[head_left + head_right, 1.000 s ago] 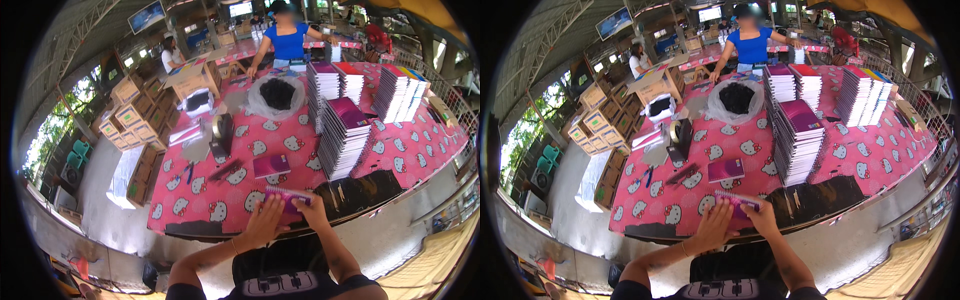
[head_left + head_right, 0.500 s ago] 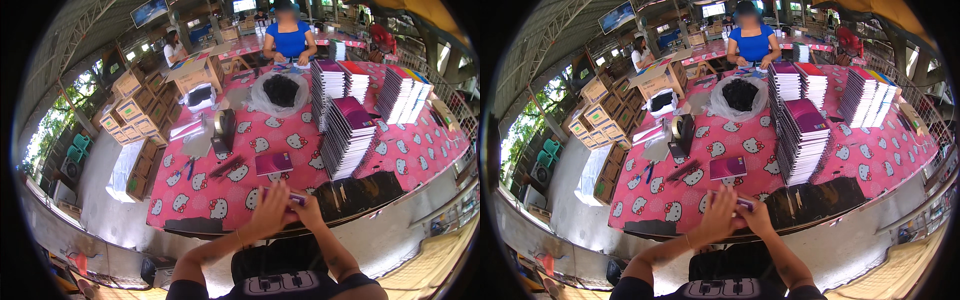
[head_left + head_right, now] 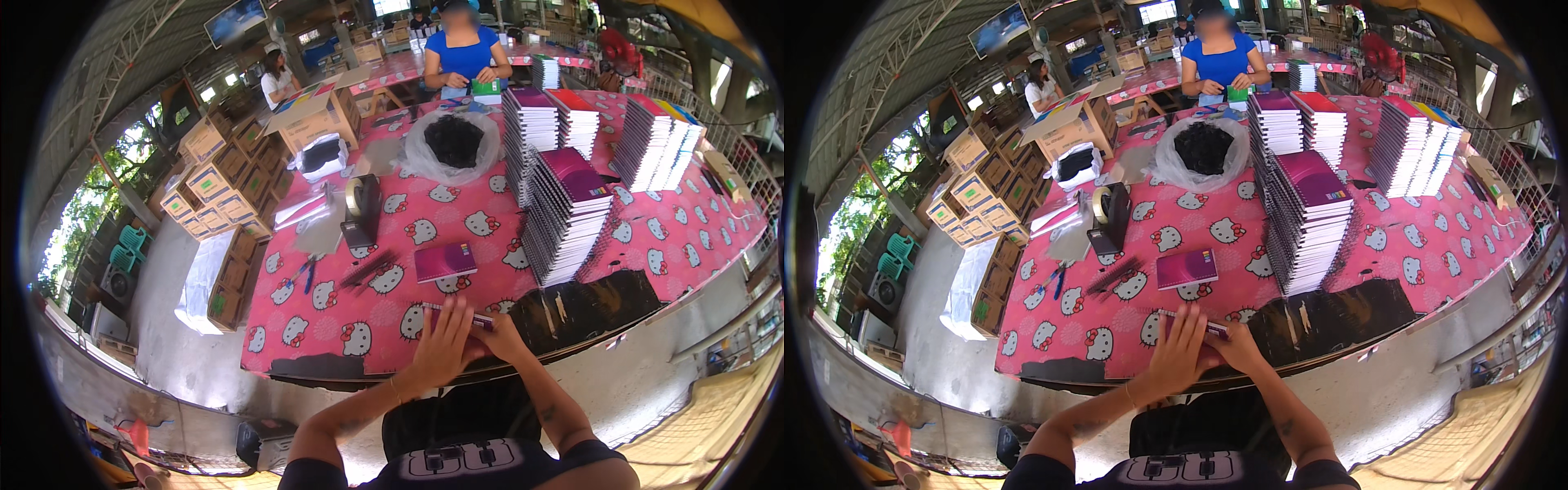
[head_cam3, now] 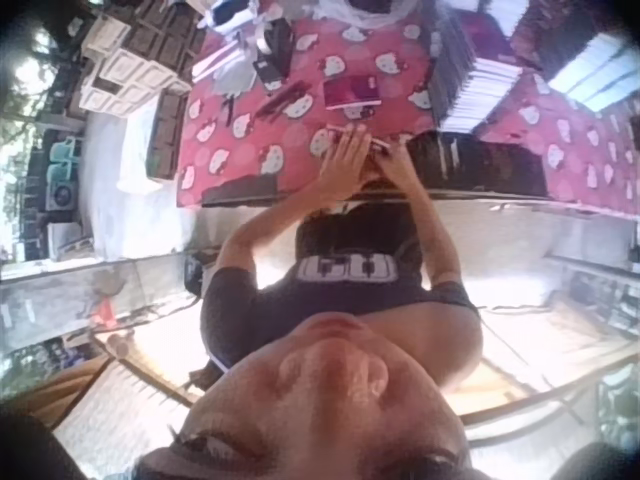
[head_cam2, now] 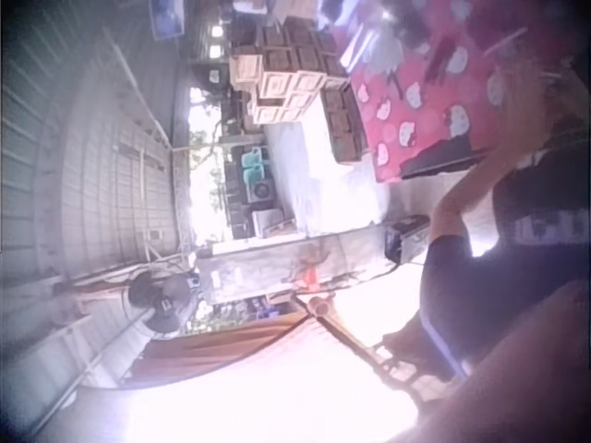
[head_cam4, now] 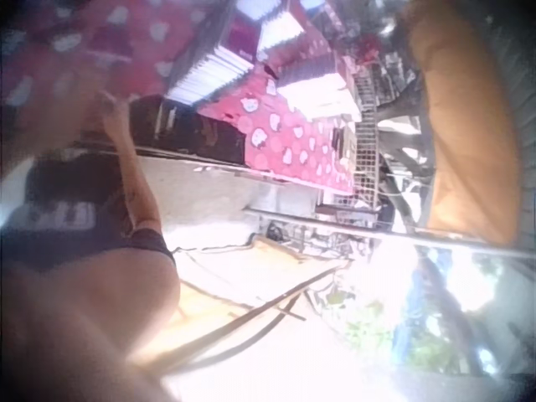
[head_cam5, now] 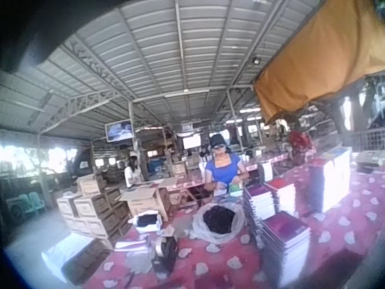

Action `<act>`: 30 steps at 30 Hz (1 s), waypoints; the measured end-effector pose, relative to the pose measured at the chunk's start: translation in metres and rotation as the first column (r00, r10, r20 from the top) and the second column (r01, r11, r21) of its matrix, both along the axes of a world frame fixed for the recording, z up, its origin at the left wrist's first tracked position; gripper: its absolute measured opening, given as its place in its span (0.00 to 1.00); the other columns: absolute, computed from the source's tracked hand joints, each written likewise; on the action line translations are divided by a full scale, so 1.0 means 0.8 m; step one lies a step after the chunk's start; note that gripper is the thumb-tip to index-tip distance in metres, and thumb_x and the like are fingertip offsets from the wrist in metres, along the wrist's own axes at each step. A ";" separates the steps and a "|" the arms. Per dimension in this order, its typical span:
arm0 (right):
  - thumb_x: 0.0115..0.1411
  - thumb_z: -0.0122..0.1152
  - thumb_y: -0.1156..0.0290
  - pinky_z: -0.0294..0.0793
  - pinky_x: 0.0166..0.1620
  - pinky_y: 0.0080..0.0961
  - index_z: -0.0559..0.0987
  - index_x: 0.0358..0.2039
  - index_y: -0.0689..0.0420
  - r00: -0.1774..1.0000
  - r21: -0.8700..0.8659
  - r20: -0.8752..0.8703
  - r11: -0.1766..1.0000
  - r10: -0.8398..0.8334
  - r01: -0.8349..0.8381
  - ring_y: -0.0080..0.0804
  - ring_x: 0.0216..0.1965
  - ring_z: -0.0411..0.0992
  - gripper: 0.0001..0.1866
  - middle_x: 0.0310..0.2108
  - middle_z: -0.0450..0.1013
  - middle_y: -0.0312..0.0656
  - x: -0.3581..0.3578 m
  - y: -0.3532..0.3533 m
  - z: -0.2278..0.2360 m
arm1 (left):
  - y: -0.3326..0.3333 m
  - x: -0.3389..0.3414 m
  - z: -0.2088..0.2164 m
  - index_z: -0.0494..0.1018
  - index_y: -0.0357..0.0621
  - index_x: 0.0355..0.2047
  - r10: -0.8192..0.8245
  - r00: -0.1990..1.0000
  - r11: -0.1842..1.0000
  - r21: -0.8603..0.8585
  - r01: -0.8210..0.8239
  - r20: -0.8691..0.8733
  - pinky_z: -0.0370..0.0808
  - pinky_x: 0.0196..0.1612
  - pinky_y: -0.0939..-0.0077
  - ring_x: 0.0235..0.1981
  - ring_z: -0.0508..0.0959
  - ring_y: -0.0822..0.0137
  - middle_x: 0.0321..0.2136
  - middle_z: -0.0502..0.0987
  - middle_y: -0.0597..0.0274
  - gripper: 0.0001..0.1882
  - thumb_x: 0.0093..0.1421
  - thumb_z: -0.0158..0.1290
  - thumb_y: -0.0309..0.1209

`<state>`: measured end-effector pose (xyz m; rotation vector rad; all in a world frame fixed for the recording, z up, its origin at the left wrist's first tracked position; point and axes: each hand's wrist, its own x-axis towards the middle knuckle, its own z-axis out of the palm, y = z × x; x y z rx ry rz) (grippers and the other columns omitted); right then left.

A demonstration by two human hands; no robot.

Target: The person applies labels to small notebooks. They pick up a notebook from a stack, apply a small sticker label to the cover by hand, and then place the labeled notebook onto another stack.

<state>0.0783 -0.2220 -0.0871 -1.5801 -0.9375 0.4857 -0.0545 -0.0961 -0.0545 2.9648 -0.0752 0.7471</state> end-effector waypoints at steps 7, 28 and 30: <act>0.58 0.62 0.77 0.75 0.51 0.31 0.79 0.52 0.61 0.992 0.083 0.117 0.994 0.055 -0.065 0.39 0.47 0.80 0.20 0.43 0.80 0.50 0.007 0.016 0.011 | 0.020 0.022 0.033 0.54 0.29 0.68 0.076 0.996 0.995 0.062 -0.074 -0.039 0.44 0.68 0.32 0.72 0.50 0.41 0.70 0.52 0.37 0.44 0.65 0.48 0.53; 0.59 0.66 0.73 0.77 0.43 0.28 0.79 0.51 0.64 0.973 -0.077 0.221 0.996 0.063 -0.047 0.36 0.37 0.81 0.19 0.39 0.82 0.47 0.009 -0.006 0.047 | 0.034 0.031 0.026 0.75 0.47 0.41 -0.086 0.989 0.963 -0.245 0.114 0.119 0.57 0.66 0.46 0.38 0.81 0.61 0.36 0.81 0.64 0.09 0.61 0.58 0.31; 0.60 0.65 0.74 0.78 0.41 0.26 0.80 0.48 0.66 0.994 0.018 0.040 0.995 0.098 -0.099 0.30 0.34 0.80 0.15 0.36 0.82 0.45 0.021 -0.021 0.050 | 0.034 0.032 0.023 0.75 0.47 0.41 -0.084 0.985 0.963 -0.244 0.119 0.148 0.59 0.64 0.47 0.35 0.81 0.60 0.34 0.80 0.64 0.08 0.61 0.59 0.31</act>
